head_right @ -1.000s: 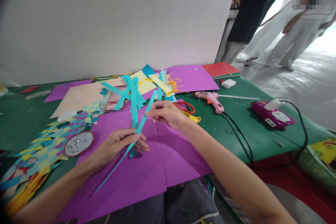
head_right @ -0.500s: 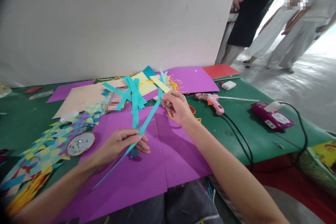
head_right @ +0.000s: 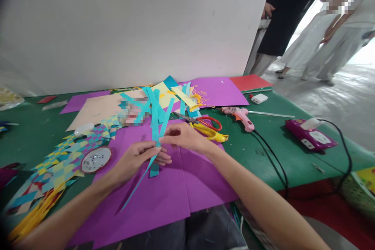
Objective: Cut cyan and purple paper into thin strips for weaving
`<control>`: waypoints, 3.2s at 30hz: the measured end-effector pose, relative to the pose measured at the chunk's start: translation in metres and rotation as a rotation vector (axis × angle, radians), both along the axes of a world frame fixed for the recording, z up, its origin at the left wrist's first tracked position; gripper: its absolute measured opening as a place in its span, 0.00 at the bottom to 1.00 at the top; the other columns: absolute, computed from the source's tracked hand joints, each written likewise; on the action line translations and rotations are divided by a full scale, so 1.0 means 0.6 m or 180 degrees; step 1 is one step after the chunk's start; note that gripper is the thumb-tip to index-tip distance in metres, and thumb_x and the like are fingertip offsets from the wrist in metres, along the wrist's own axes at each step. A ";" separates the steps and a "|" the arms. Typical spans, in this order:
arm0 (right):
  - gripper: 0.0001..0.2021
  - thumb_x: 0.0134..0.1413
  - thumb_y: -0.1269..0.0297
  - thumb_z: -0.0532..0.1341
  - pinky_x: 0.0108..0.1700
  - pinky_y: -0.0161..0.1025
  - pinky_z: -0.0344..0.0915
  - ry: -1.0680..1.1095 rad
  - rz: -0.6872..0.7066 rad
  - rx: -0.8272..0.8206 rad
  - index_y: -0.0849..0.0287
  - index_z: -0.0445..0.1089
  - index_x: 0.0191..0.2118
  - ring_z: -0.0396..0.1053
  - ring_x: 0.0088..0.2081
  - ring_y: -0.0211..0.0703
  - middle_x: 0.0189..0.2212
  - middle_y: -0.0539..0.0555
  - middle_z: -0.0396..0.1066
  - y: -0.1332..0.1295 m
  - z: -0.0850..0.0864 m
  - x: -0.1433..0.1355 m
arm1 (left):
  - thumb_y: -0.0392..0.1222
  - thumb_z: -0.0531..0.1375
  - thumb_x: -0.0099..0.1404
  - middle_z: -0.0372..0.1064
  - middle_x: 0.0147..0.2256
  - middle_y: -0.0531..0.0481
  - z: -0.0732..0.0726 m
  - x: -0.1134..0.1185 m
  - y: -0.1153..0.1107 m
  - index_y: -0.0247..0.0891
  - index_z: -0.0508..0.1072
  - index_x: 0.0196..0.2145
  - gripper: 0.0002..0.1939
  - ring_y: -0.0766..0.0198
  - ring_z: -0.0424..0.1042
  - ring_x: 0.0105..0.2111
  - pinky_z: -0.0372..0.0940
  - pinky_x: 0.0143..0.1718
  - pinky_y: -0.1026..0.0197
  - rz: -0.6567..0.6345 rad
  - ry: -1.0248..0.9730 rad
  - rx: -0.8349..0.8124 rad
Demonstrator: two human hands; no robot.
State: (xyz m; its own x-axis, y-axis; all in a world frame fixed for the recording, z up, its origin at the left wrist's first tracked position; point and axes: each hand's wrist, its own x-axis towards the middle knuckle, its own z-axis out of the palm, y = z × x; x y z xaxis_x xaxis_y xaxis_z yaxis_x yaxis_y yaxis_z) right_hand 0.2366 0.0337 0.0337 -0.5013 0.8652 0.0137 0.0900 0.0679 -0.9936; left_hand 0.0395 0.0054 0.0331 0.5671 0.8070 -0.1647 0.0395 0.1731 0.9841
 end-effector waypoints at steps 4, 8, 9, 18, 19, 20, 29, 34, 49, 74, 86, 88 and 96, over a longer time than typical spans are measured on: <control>0.14 0.50 0.58 0.63 0.22 0.31 0.52 -0.0061 -0.0177 0.0456 0.62 0.65 0.23 0.55 0.20 0.29 0.18 0.46 0.61 -0.005 -0.004 -0.005 | 0.45 0.57 0.66 0.78 0.36 0.40 -0.004 0.002 -0.002 0.30 0.74 0.35 0.14 0.53 0.78 0.37 0.72 0.41 0.54 -0.0077 0.0168 0.0102; 0.13 0.51 0.60 0.63 0.23 0.32 0.52 0.0037 -0.0537 0.0688 0.61 0.63 0.21 0.55 0.21 0.30 0.18 0.45 0.60 -0.003 0.000 0.002 | 0.47 0.59 0.64 0.78 0.35 0.41 -0.009 0.002 -0.005 0.31 0.73 0.35 0.13 0.53 0.78 0.37 0.73 0.39 0.55 -0.0079 0.0320 0.0083; 0.13 0.51 0.61 0.62 0.23 0.32 0.52 0.0072 -0.0569 0.0696 0.61 0.63 0.21 0.55 0.21 0.30 0.18 0.45 0.60 -0.003 0.001 0.003 | 0.48 0.59 0.64 0.78 0.35 0.41 -0.010 0.002 -0.005 0.32 0.72 0.35 0.14 0.54 0.78 0.36 0.73 0.39 0.55 -0.0071 0.0332 0.0079; 0.13 0.49 0.61 0.63 0.22 0.31 0.51 0.0152 -0.0546 0.0655 0.61 0.64 0.21 0.54 0.20 0.29 0.18 0.46 0.61 -0.002 0.008 0.002 | 0.47 0.58 0.64 0.78 0.34 0.40 -0.002 0.009 -0.008 0.31 0.73 0.34 0.14 0.54 0.78 0.35 0.74 0.37 0.55 0.0031 0.0362 0.0048; 0.13 0.49 0.60 0.64 0.22 0.31 0.51 0.0158 -0.0541 0.0642 0.61 0.64 0.22 0.54 0.20 0.29 0.18 0.46 0.61 -0.002 0.008 0.003 | 0.47 0.58 0.64 0.78 0.34 0.40 -0.001 0.009 -0.008 0.31 0.73 0.34 0.14 0.54 0.78 0.35 0.74 0.37 0.55 0.0052 0.0384 0.0060; 0.14 0.50 0.59 0.63 0.22 0.31 0.51 0.0168 -0.0532 0.0624 0.61 0.64 0.22 0.55 0.20 0.29 0.18 0.46 0.61 -0.002 0.009 0.004 | 0.47 0.58 0.64 0.78 0.33 0.41 0.000 0.010 -0.008 0.31 0.73 0.34 0.14 0.54 0.78 0.34 0.74 0.37 0.55 0.0086 0.0407 0.0079; 0.12 0.48 0.58 0.65 0.27 0.32 0.56 -0.0186 0.0088 0.0470 0.63 0.69 0.28 0.60 0.26 0.33 0.23 0.48 0.65 -0.002 -0.015 -0.004 | 0.44 0.59 0.63 0.79 0.31 0.44 -0.005 0.009 -0.009 0.33 0.71 0.31 0.10 0.56 0.79 0.32 0.73 0.37 0.56 0.0199 0.0386 0.0347; 0.14 0.46 0.56 0.66 0.23 0.31 0.52 0.0074 0.0101 0.0057 0.63 0.68 0.26 0.57 0.22 0.31 0.20 0.47 0.63 -0.003 -0.018 -0.009 | 0.45 0.59 0.63 0.79 0.31 0.43 -0.008 0.010 -0.010 0.33 0.71 0.29 0.11 0.54 0.79 0.34 0.74 0.37 0.55 0.0254 0.0428 0.0382; 0.13 0.47 0.59 0.65 0.23 0.31 0.53 -0.0001 -0.0308 0.0218 0.61 0.64 0.24 0.57 0.20 0.30 0.17 0.45 0.62 -0.001 -0.013 -0.002 | 0.45 0.60 0.62 0.78 0.32 0.45 -0.013 0.013 -0.011 0.35 0.70 0.28 0.11 0.54 0.78 0.37 0.73 0.41 0.55 0.0190 0.0577 0.0333; 0.15 0.43 0.57 0.67 0.21 0.32 0.52 -0.0045 -0.0276 -0.0005 0.61 0.63 0.21 0.56 0.18 0.30 0.16 0.45 0.62 -0.001 -0.007 -0.007 | 0.46 0.62 0.60 0.78 0.34 0.45 -0.014 0.009 -0.012 0.34 0.73 0.35 0.11 0.53 0.77 0.39 0.72 0.43 0.54 0.0228 0.0562 0.0306; 0.15 0.43 0.57 0.67 0.20 0.31 0.50 0.0306 -0.0280 -0.0144 0.60 0.62 0.22 0.55 0.18 0.30 0.15 0.44 0.61 0.005 -0.007 -0.003 | 0.46 0.58 0.64 0.78 0.36 0.42 -0.010 0.013 -0.013 0.34 0.70 0.33 0.11 0.53 0.77 0.39 0.72 0.44 0.53 0.0183 0.0381 0.0197; 0.15 0.45 0.57 0.66 0.20 0.31 0.49 0.0242 -0.0236 -0.0072 0.60 0.62 0.23 0.53 0.18 0.29 0.15 0.44 0.60 0.004 -0.005 -0.002 | 0.46 0.58 0.64 0.78 0.36 0.43 -0.011 0.012 -0.012 0.34 0.70 0.32 0.11 0.53 0.77 0.39 0.72 0.44 0.53 0.0203 0.0328 0.0191; 0.12 0.44 0.60 0.66 0.24 0.32 0.53 -0.0179 -0.0080 0.0179 0.61 0.64 0.22 0.57 0.21 0.31 0.18 0.46 0.63 -0.001 -0.001 -0.007 | 0.45 0.59 0.63 0.78 0.36 0.45 -0.016 0.011 -0.007 0.34 0.71 0.34 0.10 0.54 0.78 0.38 0.73 0.43 0.54 0.0184 0.0363 0.0277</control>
State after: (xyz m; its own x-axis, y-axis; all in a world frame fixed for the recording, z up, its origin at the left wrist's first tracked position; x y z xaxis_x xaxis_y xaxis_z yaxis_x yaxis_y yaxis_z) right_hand 0.2325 0.0331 0.0330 -0.4807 0.8762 0.0350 0.1480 0.1204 -0.9816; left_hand 0.0460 0.0013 0.0232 0.5010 0.8517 -0.1535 0.1444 0.0926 0.9852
